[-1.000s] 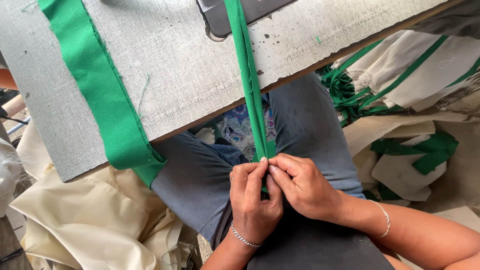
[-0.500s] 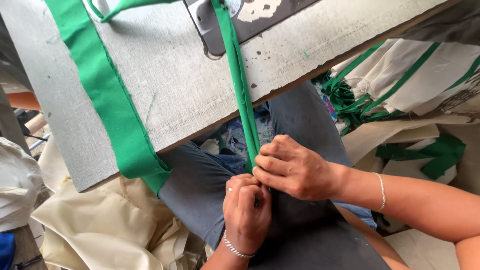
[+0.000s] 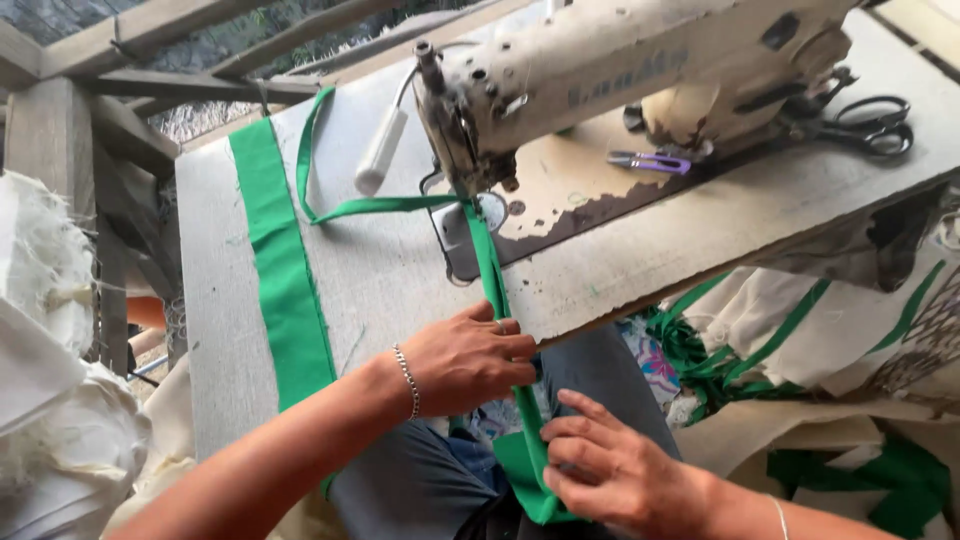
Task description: The person is folding the edges of a long green fabric strip and smoothing it out with their hands on a sewing table.
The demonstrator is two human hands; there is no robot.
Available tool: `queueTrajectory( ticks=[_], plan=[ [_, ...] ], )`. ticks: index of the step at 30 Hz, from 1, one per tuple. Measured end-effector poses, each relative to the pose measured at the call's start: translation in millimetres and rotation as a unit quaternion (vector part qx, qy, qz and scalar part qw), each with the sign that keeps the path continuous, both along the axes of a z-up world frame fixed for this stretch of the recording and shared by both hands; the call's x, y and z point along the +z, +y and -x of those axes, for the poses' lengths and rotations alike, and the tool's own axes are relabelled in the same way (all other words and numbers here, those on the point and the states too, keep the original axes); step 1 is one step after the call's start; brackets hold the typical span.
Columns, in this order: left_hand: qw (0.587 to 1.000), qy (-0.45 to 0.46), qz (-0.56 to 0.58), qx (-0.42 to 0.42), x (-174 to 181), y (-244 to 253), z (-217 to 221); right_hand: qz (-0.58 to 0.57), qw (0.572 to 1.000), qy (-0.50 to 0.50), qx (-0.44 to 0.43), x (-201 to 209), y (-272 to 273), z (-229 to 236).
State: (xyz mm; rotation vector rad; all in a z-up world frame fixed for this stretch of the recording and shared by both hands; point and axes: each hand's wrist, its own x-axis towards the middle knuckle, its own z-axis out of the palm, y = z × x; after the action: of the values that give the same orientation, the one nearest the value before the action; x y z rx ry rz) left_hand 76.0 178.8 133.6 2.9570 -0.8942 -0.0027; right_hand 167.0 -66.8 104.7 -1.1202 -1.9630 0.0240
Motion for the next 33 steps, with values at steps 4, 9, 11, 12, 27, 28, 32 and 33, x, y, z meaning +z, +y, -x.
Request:
queueTrajectory(
  ticks=[4, 9, 11, 12, 27, 28, 32, 33],
  plan=[
    [0.998, 0.059, 0.023, -0.016, -7, 12, -24, 0.037, 0.995, 0.080, -0.035, -22, -10, 8],
    [1.000, 0.028, -0.005, -0.005, -28, 43, -44, 0.059, 0.988, 0.140, -0.002, -35, -14, -2],
    [0.998, 0.059, -0.007, 0.013, -25, 52, -52, 0.044, 0.990, 0.131, 0.007, -11, -4, -5],
    [0.995, 0.091, -0.010, 0.032, -23, 57, -55, 0.027, 0.992, 0.122, 0.017, 2, 2, -6],
    [0.955, 0.003, 0.117, 0.273, -53, 107, -63, -0.027, 0.994, -0.005, 0.109, -21, 17, -20],
    [0.955, 0.006, 0.116, 0.272, -60, 102, -58, -0.027, 0.994, -0.003, 0.109, -28, 16, -18],
    [0.936, -0.089, 0.193, 0.279, -86, 76, -25, -0.028, 0.995, 0.042, 0.086, -46, 15, -13],
    [0.935, -0.075, 0.179, 0.295, -93, 66, -17, -0.025, 0.995, 0.054, 0.083, -48, 13, -12]
  ],
)
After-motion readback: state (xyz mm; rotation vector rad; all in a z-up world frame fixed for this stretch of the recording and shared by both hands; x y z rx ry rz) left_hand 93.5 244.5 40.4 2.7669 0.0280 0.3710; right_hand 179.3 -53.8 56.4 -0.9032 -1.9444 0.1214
